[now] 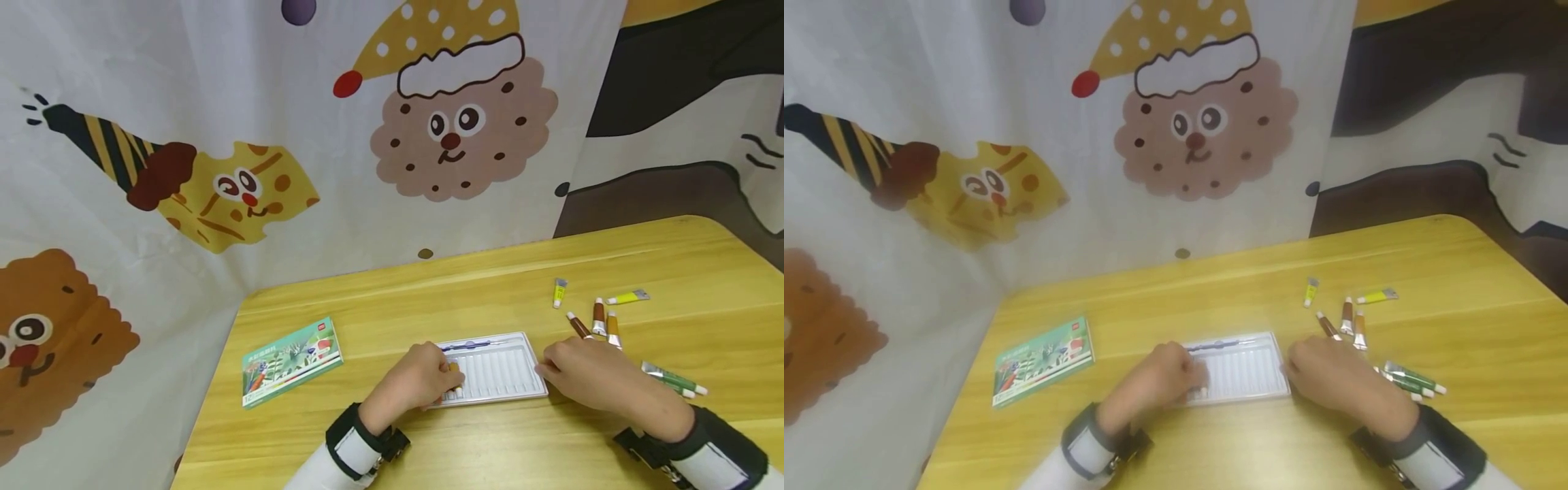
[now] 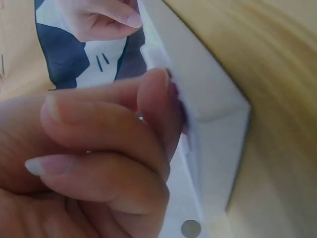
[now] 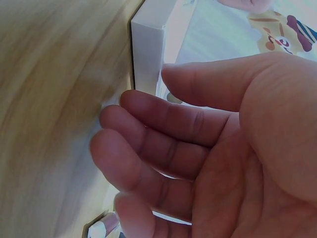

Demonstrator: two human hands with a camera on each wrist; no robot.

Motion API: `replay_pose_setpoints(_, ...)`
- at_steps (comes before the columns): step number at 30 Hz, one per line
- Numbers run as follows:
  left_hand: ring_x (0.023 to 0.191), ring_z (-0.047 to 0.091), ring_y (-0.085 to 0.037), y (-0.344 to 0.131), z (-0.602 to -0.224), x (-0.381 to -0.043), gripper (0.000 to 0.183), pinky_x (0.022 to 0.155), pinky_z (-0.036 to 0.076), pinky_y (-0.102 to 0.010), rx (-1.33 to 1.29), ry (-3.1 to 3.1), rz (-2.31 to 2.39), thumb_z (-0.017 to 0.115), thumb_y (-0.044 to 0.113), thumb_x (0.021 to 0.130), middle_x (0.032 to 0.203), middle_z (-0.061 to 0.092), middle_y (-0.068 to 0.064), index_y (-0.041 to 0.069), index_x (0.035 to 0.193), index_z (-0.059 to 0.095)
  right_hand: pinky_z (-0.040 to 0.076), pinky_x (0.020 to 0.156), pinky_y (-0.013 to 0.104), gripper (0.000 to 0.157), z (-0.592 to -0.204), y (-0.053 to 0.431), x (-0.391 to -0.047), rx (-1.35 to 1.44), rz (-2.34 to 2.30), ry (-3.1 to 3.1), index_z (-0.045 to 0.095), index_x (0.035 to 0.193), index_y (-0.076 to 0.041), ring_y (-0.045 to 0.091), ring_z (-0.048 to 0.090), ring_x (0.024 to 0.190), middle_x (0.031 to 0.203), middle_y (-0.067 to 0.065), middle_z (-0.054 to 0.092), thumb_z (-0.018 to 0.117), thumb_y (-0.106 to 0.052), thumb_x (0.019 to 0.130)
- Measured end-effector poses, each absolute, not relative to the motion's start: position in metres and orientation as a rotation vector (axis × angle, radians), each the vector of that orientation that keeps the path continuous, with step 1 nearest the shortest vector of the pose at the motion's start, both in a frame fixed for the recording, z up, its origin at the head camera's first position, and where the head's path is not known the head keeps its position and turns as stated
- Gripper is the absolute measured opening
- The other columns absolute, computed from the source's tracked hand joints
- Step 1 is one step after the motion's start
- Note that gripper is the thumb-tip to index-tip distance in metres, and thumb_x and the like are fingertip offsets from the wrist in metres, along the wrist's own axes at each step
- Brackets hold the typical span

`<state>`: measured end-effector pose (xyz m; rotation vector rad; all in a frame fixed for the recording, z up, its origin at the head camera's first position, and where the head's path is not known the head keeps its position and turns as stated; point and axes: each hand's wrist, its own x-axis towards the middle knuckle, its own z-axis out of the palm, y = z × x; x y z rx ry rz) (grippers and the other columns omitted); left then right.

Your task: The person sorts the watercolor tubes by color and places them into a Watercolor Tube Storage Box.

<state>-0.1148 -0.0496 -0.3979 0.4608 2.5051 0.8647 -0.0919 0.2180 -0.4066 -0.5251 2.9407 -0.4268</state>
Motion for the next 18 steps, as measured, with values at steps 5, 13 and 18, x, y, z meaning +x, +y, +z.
replay_pose_setpoints(5,0.027,0.037,-0.008,-0.0480,-0.3941,-0.1110,0.044,0.027,0.023,-0.018,0.451,2.508,0.819,0.066,0.027,0.086,0.037,0.043,0.006,0.012,0.048,0.052,0.029,0.043,0.026,0.032,-0.4065,0.2181,-0.0911,-0.525,-0.431,2.931,0.047,0.060,-0.023,0.007,0.035,0.045,0.052,-0.008,0.034,0.063,-0.026,0.087)
replay_pose_setpoints(13,0.028,0.037,-0.006,-0.0479,-0.3965,-0.1130,0.043,0.029,0.023,-0.017,0.448,2.538,0.804,0.068,0.024,0.085,0.037,0.042,0.008,0.011,0.047,0.052,0.029,0.043,0.026,0.033,-0.4075,0.2185,-0.0910,-0.520,-0.415,2.938,0.046,0.060,-0.023,0.008,0.034,0.045,0.052,-0.008,0.034,0.063,-0.027,0.087)
replay_pose_setpoints(18,0.031,0.033,-0.004,-0.0497,-0.3988,-0.1154,0.050,0.031,0.020,-0.017,0.439,2.548,0.805,0.072,0.026,0.082,0.038,0.034,0.010,0.015,0.044,0.041,0.029,0.043,0.026,0.033,-0.4083,0.2182,-0.0914,-0.522,-0.415,2.937,0.046,0.060,-0.023,0.008,0.034,0.045,0.052,-0.008,0.034,0.063,-0.027,0.087)
